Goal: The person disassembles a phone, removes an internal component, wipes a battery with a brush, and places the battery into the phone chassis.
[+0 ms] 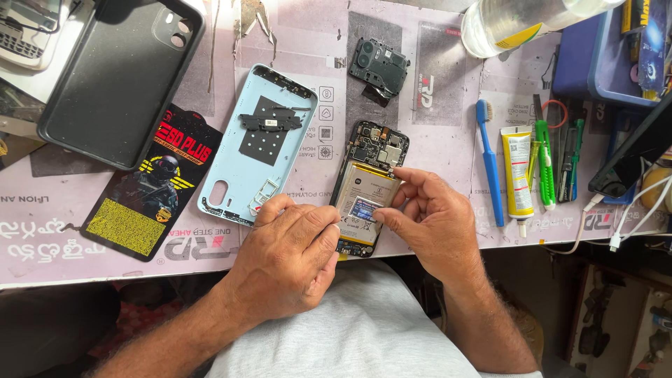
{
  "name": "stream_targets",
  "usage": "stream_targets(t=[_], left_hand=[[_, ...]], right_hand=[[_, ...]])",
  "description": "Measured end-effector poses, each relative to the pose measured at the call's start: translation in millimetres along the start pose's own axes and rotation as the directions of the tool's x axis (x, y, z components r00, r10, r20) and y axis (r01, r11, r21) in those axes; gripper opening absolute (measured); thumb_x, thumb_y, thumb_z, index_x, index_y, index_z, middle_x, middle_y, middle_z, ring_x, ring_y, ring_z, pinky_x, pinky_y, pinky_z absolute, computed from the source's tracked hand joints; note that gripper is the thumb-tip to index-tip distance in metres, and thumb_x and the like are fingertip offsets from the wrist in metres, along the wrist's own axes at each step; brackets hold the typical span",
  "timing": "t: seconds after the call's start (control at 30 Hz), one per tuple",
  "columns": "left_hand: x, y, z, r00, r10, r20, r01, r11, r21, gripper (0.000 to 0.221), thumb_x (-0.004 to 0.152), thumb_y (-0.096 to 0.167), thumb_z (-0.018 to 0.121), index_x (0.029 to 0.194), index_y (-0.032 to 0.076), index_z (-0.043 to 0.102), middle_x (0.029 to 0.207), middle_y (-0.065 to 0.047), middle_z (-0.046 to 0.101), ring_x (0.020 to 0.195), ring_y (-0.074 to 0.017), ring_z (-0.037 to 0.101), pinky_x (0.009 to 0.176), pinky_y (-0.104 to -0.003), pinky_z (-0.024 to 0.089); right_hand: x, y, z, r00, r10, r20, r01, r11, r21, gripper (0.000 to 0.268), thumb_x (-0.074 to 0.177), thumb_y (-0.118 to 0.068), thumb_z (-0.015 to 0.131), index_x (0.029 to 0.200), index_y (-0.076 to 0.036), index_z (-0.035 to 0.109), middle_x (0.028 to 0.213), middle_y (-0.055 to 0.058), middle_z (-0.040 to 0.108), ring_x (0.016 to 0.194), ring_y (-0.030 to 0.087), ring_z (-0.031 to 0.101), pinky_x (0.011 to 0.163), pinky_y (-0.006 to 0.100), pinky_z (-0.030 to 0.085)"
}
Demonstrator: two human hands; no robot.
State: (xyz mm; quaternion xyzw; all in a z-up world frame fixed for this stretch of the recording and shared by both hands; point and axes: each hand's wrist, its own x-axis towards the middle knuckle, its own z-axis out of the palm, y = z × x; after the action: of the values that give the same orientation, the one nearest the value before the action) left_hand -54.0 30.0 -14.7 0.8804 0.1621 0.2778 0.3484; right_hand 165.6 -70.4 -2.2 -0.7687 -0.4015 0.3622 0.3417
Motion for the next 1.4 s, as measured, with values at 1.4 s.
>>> stream_targets(t=[1.4], left_hand=[[-7, 7, 5, 0.996, 0.09, -0.018, -0.09, 0.995, 0.039, 0.031, 0.077, 0.009, 0.083, 0.102, -0.004, 0.069, 0.114, -0.014, 0.066, 0.104, -0.0264, 0.066, 0.101, -0.044, 0.048]], right_hand=[[-9, 15, -15, 0.989, -0.137, -0.056, 0.134, 0.989, -0.056, 0.039, 0.079, 0.0, 0.085, 0.113, 0.0, 0.065, 0.098, 0.004, 0.07, 0.062, 0.0, 0.054, 0.049, 0.016, 0.048]])
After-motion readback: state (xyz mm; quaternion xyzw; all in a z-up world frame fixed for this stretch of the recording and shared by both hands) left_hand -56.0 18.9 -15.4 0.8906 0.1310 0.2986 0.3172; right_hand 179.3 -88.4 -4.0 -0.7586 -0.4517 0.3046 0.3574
